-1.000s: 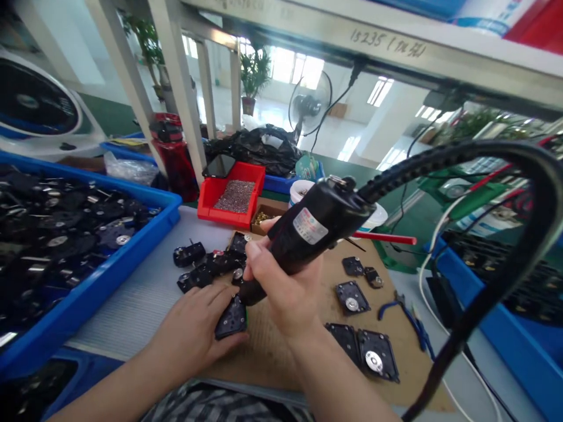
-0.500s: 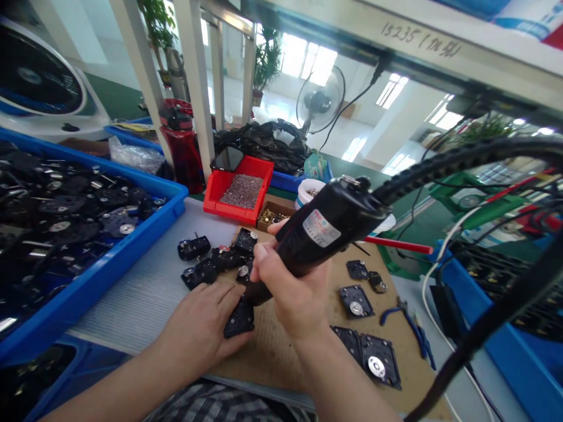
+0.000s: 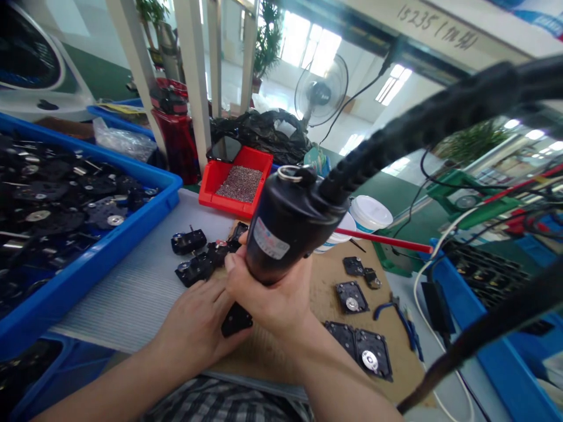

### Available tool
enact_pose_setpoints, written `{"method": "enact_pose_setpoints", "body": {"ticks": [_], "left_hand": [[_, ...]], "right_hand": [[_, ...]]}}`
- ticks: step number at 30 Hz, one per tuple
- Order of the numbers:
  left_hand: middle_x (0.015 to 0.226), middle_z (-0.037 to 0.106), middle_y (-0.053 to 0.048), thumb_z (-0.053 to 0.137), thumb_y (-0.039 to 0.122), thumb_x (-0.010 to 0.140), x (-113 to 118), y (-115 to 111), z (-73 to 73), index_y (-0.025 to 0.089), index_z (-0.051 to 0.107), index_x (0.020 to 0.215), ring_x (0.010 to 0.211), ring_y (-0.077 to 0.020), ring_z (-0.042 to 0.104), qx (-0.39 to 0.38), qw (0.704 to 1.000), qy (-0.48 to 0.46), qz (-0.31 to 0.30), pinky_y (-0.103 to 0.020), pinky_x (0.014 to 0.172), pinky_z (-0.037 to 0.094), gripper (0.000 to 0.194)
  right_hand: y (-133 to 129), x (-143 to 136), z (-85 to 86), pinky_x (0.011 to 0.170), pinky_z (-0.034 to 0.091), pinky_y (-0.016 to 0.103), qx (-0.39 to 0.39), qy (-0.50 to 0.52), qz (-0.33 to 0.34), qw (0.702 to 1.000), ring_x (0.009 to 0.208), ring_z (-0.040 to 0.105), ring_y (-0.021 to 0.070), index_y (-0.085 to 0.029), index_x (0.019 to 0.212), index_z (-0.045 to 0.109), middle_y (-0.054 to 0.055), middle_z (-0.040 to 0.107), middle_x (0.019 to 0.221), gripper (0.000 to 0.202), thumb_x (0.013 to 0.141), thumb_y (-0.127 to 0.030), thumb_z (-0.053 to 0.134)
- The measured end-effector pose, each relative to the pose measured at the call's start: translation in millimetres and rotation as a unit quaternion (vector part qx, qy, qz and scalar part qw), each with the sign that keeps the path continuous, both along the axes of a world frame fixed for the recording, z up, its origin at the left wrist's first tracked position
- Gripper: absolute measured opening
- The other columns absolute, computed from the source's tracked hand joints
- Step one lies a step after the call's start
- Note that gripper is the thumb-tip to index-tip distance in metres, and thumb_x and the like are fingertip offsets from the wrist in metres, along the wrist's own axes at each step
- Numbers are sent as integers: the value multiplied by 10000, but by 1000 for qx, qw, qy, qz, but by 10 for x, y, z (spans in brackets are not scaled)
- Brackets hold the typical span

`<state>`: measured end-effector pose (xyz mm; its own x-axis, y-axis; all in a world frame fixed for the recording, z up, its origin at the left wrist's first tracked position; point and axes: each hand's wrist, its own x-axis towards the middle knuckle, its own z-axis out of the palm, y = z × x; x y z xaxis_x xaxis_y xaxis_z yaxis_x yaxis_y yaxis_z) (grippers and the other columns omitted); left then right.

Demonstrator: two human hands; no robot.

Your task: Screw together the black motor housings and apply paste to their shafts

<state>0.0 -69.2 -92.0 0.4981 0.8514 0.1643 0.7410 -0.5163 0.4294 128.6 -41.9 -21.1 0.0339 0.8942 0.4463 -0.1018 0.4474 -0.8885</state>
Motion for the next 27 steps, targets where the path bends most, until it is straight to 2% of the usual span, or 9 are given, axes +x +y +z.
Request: {"method": "enact_pose_setpoints", "body": {"ticks": [7, 10, 12, 14, 16, 19, 21, 24, 27], "left_hand": [[1066, 681, -143, 684, 381, 769, -4, -4, 23, 133, 593, 1098, 971, -337, 622, -6, 1000, 15, -4, -504, 804, 492, 422], [1044, 688, -126, 691, 380, 770, -26, -11, 46, 141, 599, 1108, 971, -332, 624, -1, 999, 36, -1, -498, 808, 486, 424], [1091, 685, -120, 711, 386, 764, -61, -2, 79, 158, 599, 1133, 1012, -334, 615, 11, 999, 46, -8, -500, 829, 481, 448], [1146, 673, -126, 731, 397, 754, -87, 28, 153, 165, 600, 1159, 1050, -339, 602, 39, 998, 52, -17, -499, 852, 476, 485], [1143, 666, -138, 740, 421, 743, -50, 72, 282, 155, 612, 1153, 1045, -342, 600, 81, 995, 53, -16, -498, 862, 473, 506], [1120, 658, -140, 751, 414, 735, 224, 127, 502, 155, 623, 1142, 1023, -336, 598, 135, 988, 68, -38, -487, 873, 468, 499], [1113, 661, -134, 766, 400, 727, 533, 144, 566, 162, 635, 1116, 1025, -336, 598, 124, 979, 120, -105, -482, 878, 465, 475], [1062, 691, -124, 822, 396, 667, 976, 190, 456, 157, 668, 1026, 1003, -322, 623, 84, 951, 208, -214, -463, 891, 466, 458], [1001, 720, -138, 858, 263, 616, 1163, 290, 276, 145, 681, 1009, 969, -318, 647, 83, 939, 244, -229, -446, 882, 472, 446]], "right_hand": [[40, -17, -40, 471, 431, 235, -17, 25, 11, 999, 451, 516, 81, -195, 790, 598, -70, 557, 596, 148, 694, -104, 664], [33, 23, -37, 473, 437, 230, -22, 49, 33, 998, 453, 522, 84, -202, 888, 599, -78, 562, 592, 185, 733, -134, 675], [-6, 147, 46, 470, 437, 232, -11, 80, 30, 996, 447, 525, 87, -219, 951, 602, -83, 569, 590, 206, 767, -183, 687], [-95, 387, 199, 465, 434, 242, 22, 119, -21, 992, 441, 521, 92, -235, 968, 613, -78, 574, 595, 209, 780, -253, 703], [-233, 725, 377, 465, 431, 257, 71, 136, -110, 982, 441, 507, 103, -232, 937, 636, -67, 563, 581, 228, 763, -349, 725], [-484, 1262, 552, 455, 411, 263, 130, 114, -227, 958, 456, 496, 122, -202, 924, 670, -42, 554, 563, 354, 741, -501, 720], [-637, 1534, 561, 458, 410, 271, 148, 107, -272, 945, 469, 503, 135, -185, 939, 678, -24, 574, 575, 396, 750, -533, 687], [-817, 1767, 465, 476, 429, 292, 129, 125, -308, 934, 467, 506, 148, -188, 925, 669, -17, 589, 581, 361, 743, -499, 651], [-965, 1905, 351, 478, 438, 289, 106, 138, -326, 929, 468, 515, 152, -203, 950, 650, -21, 593, 584, 376, 732, -509, 655]]}}
